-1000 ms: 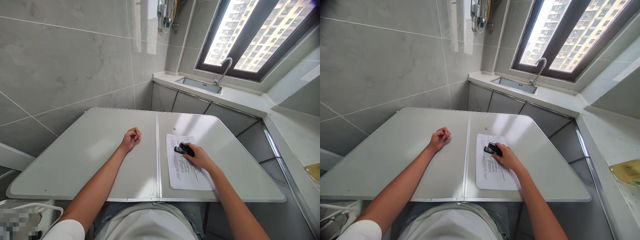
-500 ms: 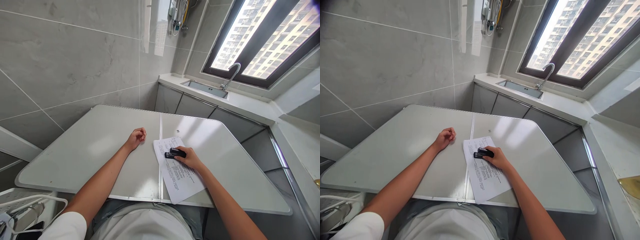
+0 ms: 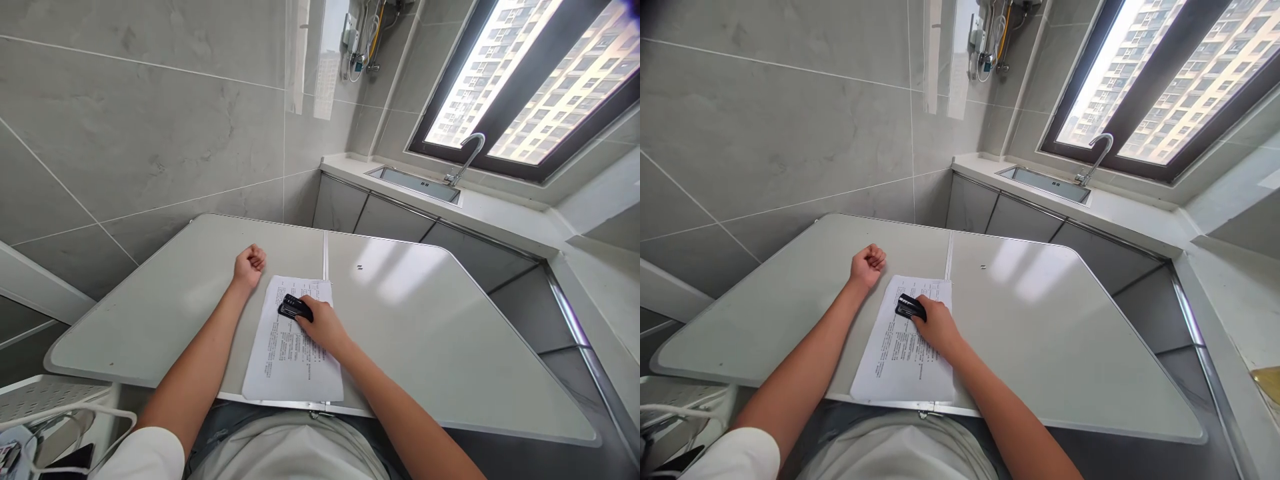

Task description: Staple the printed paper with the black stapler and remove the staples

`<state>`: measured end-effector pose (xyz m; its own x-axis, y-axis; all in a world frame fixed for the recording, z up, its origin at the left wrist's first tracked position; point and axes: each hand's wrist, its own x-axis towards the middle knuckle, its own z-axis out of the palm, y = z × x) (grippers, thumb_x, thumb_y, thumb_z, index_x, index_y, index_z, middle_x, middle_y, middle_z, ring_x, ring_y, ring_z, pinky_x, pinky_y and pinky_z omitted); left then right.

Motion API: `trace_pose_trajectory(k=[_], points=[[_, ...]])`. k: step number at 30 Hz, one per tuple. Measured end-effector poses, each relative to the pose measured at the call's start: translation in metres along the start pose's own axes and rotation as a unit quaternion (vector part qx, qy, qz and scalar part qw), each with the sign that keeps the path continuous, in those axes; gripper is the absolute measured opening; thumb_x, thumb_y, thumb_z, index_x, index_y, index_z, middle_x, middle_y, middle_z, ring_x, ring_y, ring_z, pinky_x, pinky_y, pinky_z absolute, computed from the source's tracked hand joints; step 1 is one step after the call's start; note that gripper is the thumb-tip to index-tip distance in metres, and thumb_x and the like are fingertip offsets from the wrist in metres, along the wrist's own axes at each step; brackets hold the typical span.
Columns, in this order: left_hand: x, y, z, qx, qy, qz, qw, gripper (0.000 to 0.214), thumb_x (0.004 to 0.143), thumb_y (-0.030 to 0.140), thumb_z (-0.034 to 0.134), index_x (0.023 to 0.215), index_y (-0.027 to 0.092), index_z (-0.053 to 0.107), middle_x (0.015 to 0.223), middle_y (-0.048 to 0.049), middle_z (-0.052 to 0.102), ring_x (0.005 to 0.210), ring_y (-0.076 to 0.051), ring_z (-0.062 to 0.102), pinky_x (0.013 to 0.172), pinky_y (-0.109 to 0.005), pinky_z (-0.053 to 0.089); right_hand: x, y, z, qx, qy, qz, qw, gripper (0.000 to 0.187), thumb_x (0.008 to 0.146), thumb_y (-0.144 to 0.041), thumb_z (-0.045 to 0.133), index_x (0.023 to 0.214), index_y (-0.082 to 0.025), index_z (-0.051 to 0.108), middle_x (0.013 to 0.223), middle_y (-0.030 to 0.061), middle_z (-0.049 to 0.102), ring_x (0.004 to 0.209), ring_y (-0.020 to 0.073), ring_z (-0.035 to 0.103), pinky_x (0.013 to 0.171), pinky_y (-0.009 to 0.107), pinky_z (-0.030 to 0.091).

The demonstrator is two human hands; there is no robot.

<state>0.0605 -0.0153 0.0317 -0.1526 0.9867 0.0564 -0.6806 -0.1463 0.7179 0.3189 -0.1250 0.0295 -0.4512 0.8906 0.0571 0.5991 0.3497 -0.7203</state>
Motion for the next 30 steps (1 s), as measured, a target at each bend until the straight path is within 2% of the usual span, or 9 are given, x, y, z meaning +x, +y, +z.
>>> trace_pose_trajectory(k=[3, 7, 13, 19, 21, 23, 25, 27, 30], points=[[0.009, 0.031, -0.025, -0.077, 0.005, 0.008, 0.997, 0.032, 0.062, 0.009, 0.053, 0.058, 0.021, 0.024, 0.049, 0.0062, 0.016, 0.04, -0.009, 0.024, 0.039, -0.024, 0.017, 0.018, -0.017, 0.021, -0.008, 0.002, 0.014, 1.0, 0.012, 0.093, -0.02, 0.063, 0.102, -0.025, 0.058, 0.087, 0.0005, 0.069, 0.079, 0.0198, 0.063, 0.064, 0.025, 0.039], [0.011, 0.053, -0.049, -0.057, -0.015, -0.002, 0.998, 0.035, 0.058, 0.008, 0.053, 0.06, 0.022, 0.021, 0.049, 0.0054, 0.018, 0.041, -0.009, 0.027, 0.039, -0.025, 0.018, 0.04, -0.034, 0.041, -0.008, 0.006, 0.002, 1.0, 0.013, 0.092, -0.018, 0.064, 0.099, -0.025, 0.055, 0.086, 0.0008, 0.067, 0.078, 0.0193, 0.062, 0.062, 0.024, 0.035], [0.008, 0.05, -0.072, -0.073, 0.026, 0.084, 0.993, 0.03, 0.058, 0.01, 0.054, 0.059, 0.02, 0.025, 0.049, 0.0059, 0.019, 0.043, -0.009, 0.025, 0.041, -0.024, 0.019, 0.054, -0.045, 0.055, -0.012, 0.009, -0.012, 1.0, 0.015, 0.09, -0.015, 0.064, 0.099, -0.024, 0.056, 0.087, 0.0019, 0.068, 0.079, 0.0202, 0.062, 0.061, 0.025, 0.036], [0.01, 0.047, -0.078, -0.08, 0.017, 0.094, 0.992, 0.023, 0.06, 0.01, 0.056, 0.059, 0.019, 0.034, 0.05, 0.0062, 0.023, 0.044, -0.008, 0.027, 0.042, -0.024, 0.02, 0.058, -0.044, 0.056, 0.034, -0.004, -0.038, 0.999, 0.023, 0.089, -0.027, 0.072, 0.11, -0.026, 0.063, 0.094, 0.0011, 0.072, 0.083, 0.0207, 0.066, 0.067, 0.028, 0.045], [0.009, 0.046, -0.077, -0.08, 0.008, 0.089, 0.993, 0.02, 0.064, 0.01, 0.058, 0.061, 0.019, 0.04, 0.051, 0.0064, 0.025, 0.044, -0.008, 0.028, 0.042, -0.024, 0.022, 0.062, -0.033, 0.043, 0.07, 0.019, -0.058, 0.996, 0.034, 0.088, -0.038, 0.075, 0.119, -0.028, 0.066, 0.105, 0.0016, 0.074, 0.092, 0.0214, 0.068, 0.075, 0.03, 0.051], [0.007, 0.045, -0.075, -0.076, 0.005, 0.087, 0.993, 0.016, 0.069, 0.01, 0.061, 0.065, 0.018, 0.047, 0.05, 0.007, 0.026, 0.044, -0.008, 0.028, 0.042, -0.024, 0.022, 0.067, -0.009, 0.017, 0.079, 0.08, -0.058, 0.992, 0.029, 0.092, -0.041, 0.07, 0.118, -0.028, 0.069, 0.115, 0.0025, 0.073, 0.101, 0.0217, 0.067, 0.083, 0.033, 0.054], [0.007, 0.044, -0.072, -0.069, 0.007, 0.093, 0.993, 0.014, 0.072, 0.01, 0.065, 0.07, 0.018, 0.053, 0.05, 0.0077, 0.027, 0.043, -0.008, 0.028, 0.042, -0.023, 0.022, 0.071, 0.029, -0.02, 0.045, 0.15, -0.029, 0.987, 0.021, 0.091, -0.03, 0.064, 0.11, -0.027, 0.072, 0.115, 0.0027, 0.074, 0.103, 0.0216, 0.067, 0.089, 0.036, 0.054], [0.007, 0.042, -0.068, -0.057, 0.008, 0.1, 0.993, 0.014, 0.071, 0.01, 0.068, 0.073, 0.018, 0.056, 0.051, 0.0076, 0.03, 0.044, -0.007, 0.03, 0.042, -0.022, 0.023, 0.072, 0.074, -0.061, -0.03, 0.219, 0.017, 0.975, 0.024, 0.088, -0.022, 0.059, 0.106, -0.024, 0.074, 0.111, 0.0048, 0.075, 0.098, 0.0227, 0.067, 0.093, 0.04, 0.053], [0.006, 0.038, -0.063, -0.027, -0.002, 0.1, 0.995, 0.013, 0.071, 0.013, 0.07, 0.073, 0.018, 0.058, 0.052, 0.0067, 0.033, 0.045, -0.007, 0.032, 0.042, -0.021, 0.024, 0.069, 0.139, -0.11, -0.126, 0.233, 0.056, 0.963, 0.03, 0.08, -0.018, 0.061, 0.106, -0.021, 0.076, 0.114, 0.0089, 0.075, 0.101, 0.0259, 0.066, 0.101, 0.045, 0.049]])
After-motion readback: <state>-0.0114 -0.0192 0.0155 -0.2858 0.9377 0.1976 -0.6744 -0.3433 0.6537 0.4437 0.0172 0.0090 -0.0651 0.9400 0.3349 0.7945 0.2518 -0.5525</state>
